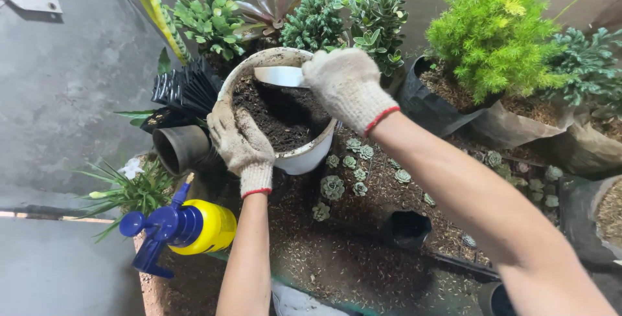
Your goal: Planting small succulent cuttings into a seedling tray and filling pots with soil
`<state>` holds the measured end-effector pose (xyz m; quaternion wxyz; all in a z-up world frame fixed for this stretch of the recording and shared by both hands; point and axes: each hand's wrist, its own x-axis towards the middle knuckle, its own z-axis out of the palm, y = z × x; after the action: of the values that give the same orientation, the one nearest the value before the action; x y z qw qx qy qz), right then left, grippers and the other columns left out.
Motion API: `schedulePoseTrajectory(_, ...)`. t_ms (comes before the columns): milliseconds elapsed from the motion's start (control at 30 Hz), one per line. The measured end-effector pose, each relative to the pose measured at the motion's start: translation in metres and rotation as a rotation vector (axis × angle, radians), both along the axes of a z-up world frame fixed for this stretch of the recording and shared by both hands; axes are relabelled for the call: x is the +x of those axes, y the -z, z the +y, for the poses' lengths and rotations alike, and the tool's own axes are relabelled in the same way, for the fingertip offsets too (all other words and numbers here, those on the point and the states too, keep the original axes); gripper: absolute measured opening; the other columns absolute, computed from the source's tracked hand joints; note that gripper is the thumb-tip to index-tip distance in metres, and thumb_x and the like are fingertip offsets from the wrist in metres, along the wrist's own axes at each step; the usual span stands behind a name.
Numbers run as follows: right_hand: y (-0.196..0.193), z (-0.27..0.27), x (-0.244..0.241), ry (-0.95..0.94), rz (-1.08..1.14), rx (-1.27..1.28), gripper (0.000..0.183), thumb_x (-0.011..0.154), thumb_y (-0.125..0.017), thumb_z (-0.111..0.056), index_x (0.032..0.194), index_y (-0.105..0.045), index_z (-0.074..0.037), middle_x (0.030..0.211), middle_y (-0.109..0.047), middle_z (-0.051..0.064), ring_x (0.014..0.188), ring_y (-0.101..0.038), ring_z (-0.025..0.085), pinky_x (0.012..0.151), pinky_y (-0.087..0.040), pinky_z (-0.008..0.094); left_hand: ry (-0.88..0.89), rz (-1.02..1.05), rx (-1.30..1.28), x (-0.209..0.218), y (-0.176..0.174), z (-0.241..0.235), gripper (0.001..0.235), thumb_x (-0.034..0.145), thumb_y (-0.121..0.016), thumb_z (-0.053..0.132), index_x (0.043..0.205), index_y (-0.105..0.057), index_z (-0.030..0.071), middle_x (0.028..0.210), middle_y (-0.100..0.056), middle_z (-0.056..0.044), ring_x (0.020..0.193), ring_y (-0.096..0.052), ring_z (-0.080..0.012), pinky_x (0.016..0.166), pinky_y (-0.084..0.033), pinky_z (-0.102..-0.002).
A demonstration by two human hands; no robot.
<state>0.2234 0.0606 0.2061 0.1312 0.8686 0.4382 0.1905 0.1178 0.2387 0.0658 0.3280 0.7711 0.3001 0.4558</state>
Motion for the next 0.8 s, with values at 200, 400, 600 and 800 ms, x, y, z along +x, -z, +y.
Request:
schedulePoseTrajectory(200,0.020,0.039,-0.013,-0.197,0.119,-0.079,0.014,0.087,-0.062,-0.012,0.097,-0.071,-0.013,0.084,-0.077,0.010,0.069,-0.075,0.030,0.053,-0.059,0.044,-0.004,0.063,0.118,0.007,0.008,0.005,0.037,0.110,-0.048,0.033,0.145,-0.054,0.024,0.143,-0.054,-0.007,0.139,-0.047,-0.0306,0.120,-0.029,-0.043)
schedulePoseTrajectory(400,-0.086,-0.001,-0.053,0.059,0.409,-0.661,0.046,0.099,-0.066,-0.006,0.139,-0.057,-0.026,0.122,-0.064,-0.002,0.089,-0.073,0.020,0.071,-0.067,0.035,-0.028,0.082,0.234,-0.001,0.009,0.001,0.037,0.109,-0.051,0.032,0.145,-0.056,0.022,0.143,-0.055,-0.009,0.139,-0.045,-0.0332,0.120,-0.027,-0.046)
schedulePoseTrajectory(600,-0.039,0.016,-0.011,0.759,0.511,-0.202,0.020,0.089,-0.074,-0.021,0.106,-0.068,-0.014,0.087,-0.069,0.002,0.092,-0.076,0.025,0.079,-0.064,0.044,-0.060,0.095,0.379,-0.004,-0.001,-0.009,0.038,0.108,-0.054,0.030,0.144,-0.057,0.020,0.143,-0.056,-0.012,0.139,-0.044,-0.0358,0.119,-0.025,-0.048)
schedulePoseTrajectory(800,-0.005,0.002,-0.018,0.870,0.627,-0.059,0.027,0.079,-0.082,-0.024,0.099,-0.079,-0.005,0.087,-0.078,0.011,0.091,-0.078,0.032,0.075,-0.063,0.052,-0.007,0.195,0.390,-0.017,-0.022,-0.020,0.038,0.108,-0.051,0.030,0.144,-0.056,0.021,0.143,-0.054,-0.013,0.140,-0.043,-0.0390,0.118,-0.026,-0.054)
